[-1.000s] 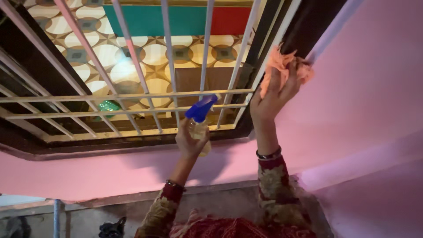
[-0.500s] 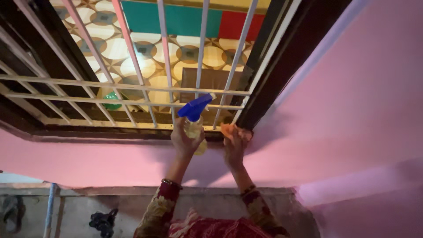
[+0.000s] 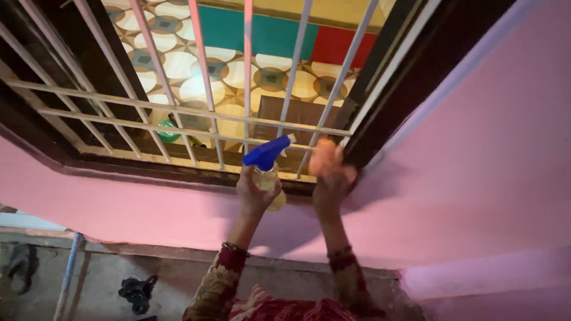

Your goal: The person sprays a cleaning solution from a spray bottle onto a metal window grille and wipes it with a cloth. The person moves from an indoor area to an outdoor balcony and continues cleaning the grille bars systematically.

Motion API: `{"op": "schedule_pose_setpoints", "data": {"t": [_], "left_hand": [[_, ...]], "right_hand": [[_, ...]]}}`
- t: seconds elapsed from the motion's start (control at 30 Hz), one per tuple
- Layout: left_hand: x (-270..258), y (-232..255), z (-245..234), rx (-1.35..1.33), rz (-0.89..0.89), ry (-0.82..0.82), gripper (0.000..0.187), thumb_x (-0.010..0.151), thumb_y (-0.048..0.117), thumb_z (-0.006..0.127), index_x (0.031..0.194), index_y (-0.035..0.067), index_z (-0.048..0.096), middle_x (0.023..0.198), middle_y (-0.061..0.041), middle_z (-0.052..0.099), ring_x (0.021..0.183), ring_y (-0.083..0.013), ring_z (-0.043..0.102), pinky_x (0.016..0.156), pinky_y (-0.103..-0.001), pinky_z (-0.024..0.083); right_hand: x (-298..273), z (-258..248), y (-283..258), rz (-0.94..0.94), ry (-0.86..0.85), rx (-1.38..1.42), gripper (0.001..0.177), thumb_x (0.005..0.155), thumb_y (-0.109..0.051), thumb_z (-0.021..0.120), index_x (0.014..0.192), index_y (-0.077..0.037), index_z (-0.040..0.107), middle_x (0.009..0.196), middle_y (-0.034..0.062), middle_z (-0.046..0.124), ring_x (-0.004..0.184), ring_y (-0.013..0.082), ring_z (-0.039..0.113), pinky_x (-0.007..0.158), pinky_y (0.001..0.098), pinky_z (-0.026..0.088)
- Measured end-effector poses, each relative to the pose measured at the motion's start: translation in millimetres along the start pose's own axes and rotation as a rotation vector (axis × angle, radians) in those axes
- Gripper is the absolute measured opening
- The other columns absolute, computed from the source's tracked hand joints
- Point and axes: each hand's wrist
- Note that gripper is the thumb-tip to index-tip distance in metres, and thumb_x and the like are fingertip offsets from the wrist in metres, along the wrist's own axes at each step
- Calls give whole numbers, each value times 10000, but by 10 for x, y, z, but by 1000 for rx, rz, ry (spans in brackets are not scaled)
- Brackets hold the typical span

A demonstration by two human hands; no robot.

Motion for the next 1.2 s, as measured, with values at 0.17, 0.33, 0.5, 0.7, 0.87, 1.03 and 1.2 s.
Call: {"op": "schedule_pose_setpoints", "data": {"t": [0.17,0.33,0.5,0.7,0.87,1.03,1.2], "left_hand": [[-18,-98,-39,-28,-75,81,693,811,272,849,1349,12,499,1173,-159,679,1064,-280,691,960,-385,562],[167,-268,-355,77,90,182,742,820,268,856,1379,-17,461,1249,-218,626,1136,-330,651,996,-409,541],[335,-548,-847,284,51,180,635,830,219,853,1320,20,500,1185,-175,671,1055,-293,705,915,-374,603],[473,-795,-1185,260,58,219,649,863,183,809,1384,-18,478,1217,-181,659,1087,-315,693,962,-409,591],[462,-953,-1173,312,-24,125,694,830,254,857,1361,-15,500,1047,-121,682,897,-230,699,795,-348,603],[455,-853,-1173,298,12,92,678,803,279,841,1335,26,505,1127,-191,686,971,-264,707,836,-360,601],[472,-839,-1261,171,-18,111,708,852,271,813,1389,-5,444,1193,-182,669,1059,-274,699,925,-373,585]], "right_hand": [[-503,-143,-60,-99,-43,206,157,998,-112,662,1138,-82,724,1212,119,619,1170,340,577,1046,444,472],[287,-444,-432,-224,164,239,176,1065,-137,515,1100,-53,665,1300,210,585,1264,406,553,1123,506,435],[1200,-144,-1248,-108,173,73,293,954,-358,638,1045,-81,665,1055,132,558,1047,350,535,1044,524,381],[1313,5,-1677,-345,210,-25,187,993,-181,692,1178,-156,690,1144,55,635,1145,294,571,1037,456,402],[1200,-269,-1354,258,154,406,277,969,-95,627,1238,-41,658,1125,84,630,1023,295,560,926,453,485],[1066,219,-1782,221,330,1092,194,1072,-39,639,1262,-73,637,1079,106,444,1022,269,499,900,426,423],[1077,436,-2081,-262,176,45,228,995,-112,686,1213,-174,715,1219,-3,619,1178,241,561,1022,422,450]]}}
Point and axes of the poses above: each hand's wrist, its own x-axis towards the middle knuckle, its own z-axis out of the palm, y = z × x
